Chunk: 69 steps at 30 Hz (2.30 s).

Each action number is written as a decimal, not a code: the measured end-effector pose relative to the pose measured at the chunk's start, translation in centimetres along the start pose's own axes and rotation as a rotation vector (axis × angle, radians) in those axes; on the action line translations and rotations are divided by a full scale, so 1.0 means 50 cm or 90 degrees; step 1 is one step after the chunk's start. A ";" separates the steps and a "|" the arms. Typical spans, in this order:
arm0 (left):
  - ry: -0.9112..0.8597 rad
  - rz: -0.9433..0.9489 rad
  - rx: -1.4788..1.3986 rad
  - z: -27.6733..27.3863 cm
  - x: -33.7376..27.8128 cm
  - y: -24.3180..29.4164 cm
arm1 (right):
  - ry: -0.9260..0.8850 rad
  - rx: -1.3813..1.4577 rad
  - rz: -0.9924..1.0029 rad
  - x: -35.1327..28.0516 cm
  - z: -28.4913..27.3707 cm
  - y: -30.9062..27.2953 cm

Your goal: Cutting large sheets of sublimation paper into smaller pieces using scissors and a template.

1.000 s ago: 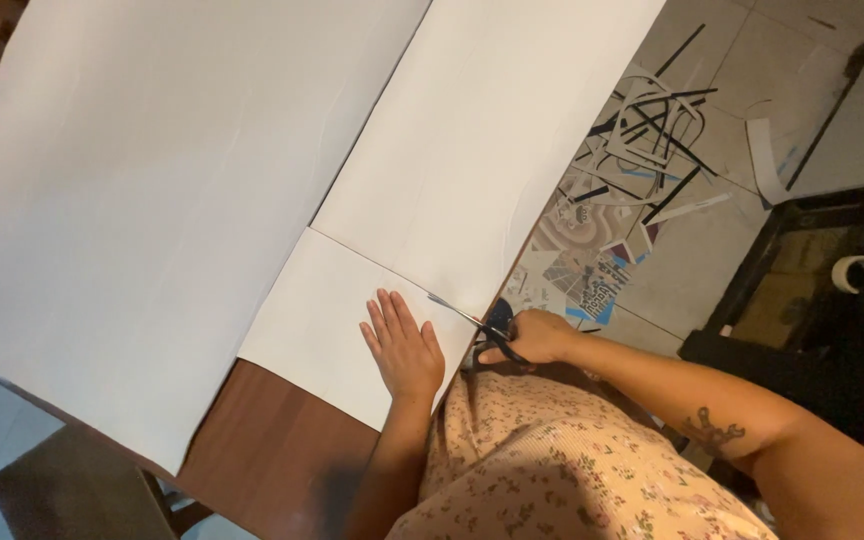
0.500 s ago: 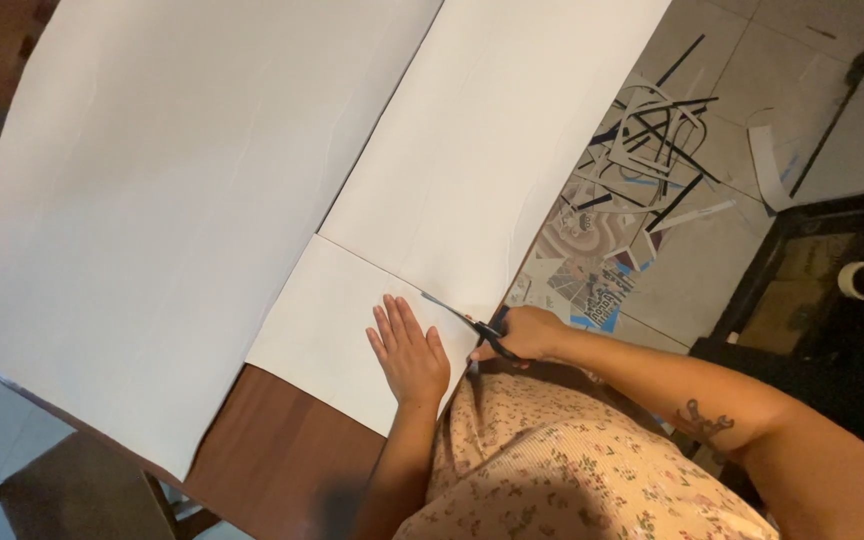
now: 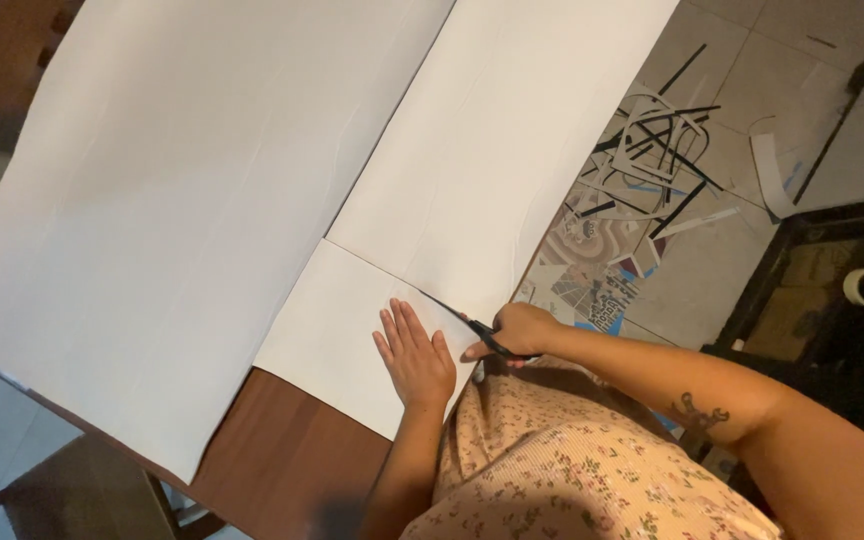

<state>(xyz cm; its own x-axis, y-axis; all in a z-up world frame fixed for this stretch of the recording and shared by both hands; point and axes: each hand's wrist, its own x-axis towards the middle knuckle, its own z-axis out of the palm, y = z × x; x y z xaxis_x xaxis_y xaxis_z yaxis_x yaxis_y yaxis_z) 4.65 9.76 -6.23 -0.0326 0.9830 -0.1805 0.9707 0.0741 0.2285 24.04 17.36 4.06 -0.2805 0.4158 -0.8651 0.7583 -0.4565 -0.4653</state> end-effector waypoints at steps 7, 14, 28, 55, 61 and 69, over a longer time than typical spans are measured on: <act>0.023 0.005 -0.026 0.001 -0.002 -0.001 | 0.018 -0.013 0.019 -0.016 0.001 -0.025; 0.038 0.012 -0.019 0.011 -0.003 -0.005 | 0.061 -0.075 0.015 -0.011 0.010 -0.063; 0.099 0.031 -0.026 0.015 -0.007 -0.005 | 0.146 -0.200 -0.005 -0.027 0.020 -0.113; 0.104 0.038 -0.047 0.034 -0.001 -0.012 | 0.122 -0.150 -0.045 0.049 0.007 -0.147; 0.096 0.037 -0.052 0.022 -0.003 -0.006 | 0.114 -0.097 -0.049 0.069 0.009 -0.137; 0.095 0.038 -0.053 0.014 -0.003 -0.004 | 0.110 -0.146 -0.061 0.068 0.002 -0.170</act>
<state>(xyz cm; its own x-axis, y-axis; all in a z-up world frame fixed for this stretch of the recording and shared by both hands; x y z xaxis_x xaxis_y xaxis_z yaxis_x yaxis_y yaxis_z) 4.66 9.50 -6.93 -0.0163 0.9996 -0.0221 0.9491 0.0224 0.3143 16.58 22.60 5.06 -0.2680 0.5850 -0.7655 0.8516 -0.2277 -0.4721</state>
